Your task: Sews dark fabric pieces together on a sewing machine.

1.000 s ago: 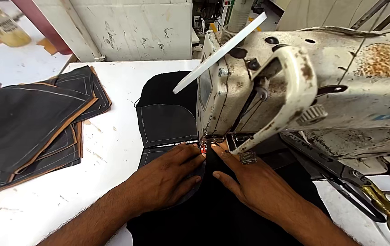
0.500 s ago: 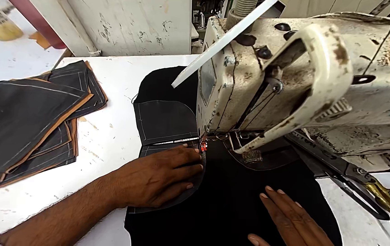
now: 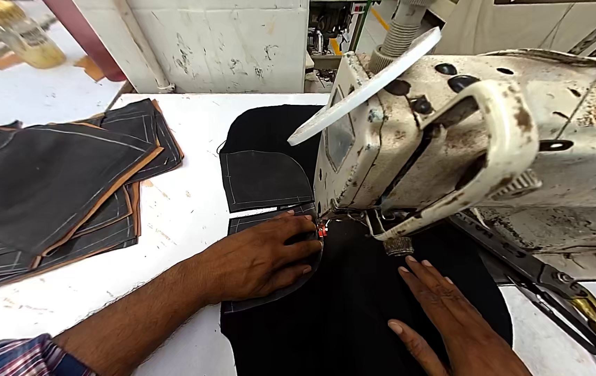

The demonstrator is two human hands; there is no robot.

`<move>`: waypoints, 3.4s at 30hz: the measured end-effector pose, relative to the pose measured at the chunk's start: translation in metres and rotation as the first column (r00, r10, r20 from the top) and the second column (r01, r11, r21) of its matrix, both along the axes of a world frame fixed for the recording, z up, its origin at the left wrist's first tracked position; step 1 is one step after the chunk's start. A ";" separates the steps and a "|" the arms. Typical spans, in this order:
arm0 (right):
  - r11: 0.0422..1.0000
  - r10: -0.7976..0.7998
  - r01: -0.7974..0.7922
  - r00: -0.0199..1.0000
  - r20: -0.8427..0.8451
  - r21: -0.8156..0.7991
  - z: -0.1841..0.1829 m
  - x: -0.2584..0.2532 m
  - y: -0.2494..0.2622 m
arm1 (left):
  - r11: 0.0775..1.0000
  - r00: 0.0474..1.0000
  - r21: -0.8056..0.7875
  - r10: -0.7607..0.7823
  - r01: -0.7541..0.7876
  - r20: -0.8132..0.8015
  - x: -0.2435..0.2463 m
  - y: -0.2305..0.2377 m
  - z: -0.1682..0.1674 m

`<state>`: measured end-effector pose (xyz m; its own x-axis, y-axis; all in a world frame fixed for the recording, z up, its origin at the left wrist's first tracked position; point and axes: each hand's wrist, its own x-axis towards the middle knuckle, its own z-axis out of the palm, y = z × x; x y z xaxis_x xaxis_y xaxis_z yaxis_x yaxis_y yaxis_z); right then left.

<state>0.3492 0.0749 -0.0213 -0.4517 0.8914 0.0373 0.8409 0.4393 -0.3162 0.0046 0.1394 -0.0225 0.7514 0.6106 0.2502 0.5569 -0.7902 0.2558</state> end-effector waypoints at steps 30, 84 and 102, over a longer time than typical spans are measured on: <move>0.952 0.261 -0.280 0.954 0.150 0.121 0.013 0.025 0.116 | 0.917 0.918 0.048 0.396 -0.397 0.026 0.036 -0.015 -0.006; 0.884 0.380 -0.325 0.918 -0.111 0.336 -0.016 -0.100 -0.010 | 0.996 0.996 -0.039 0.078 -0.076 0.045 0.006 -0.016 -0.002; 0.788 0.581 -0.542 0.812 -0.061 0.291 -0.009 -0.060 0.053 | 0.929 0.929 -0.075 0.367 -0.364 0.048 0.034 -0.020 -0.002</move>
<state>0.2894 0.1276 -0.0304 -0.8418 0.4326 0.3230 0.3754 0.8990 -0.2255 0.0381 0.1190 -0.0244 0.4581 0.8560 0.2395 0.7862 -0.5159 0.3403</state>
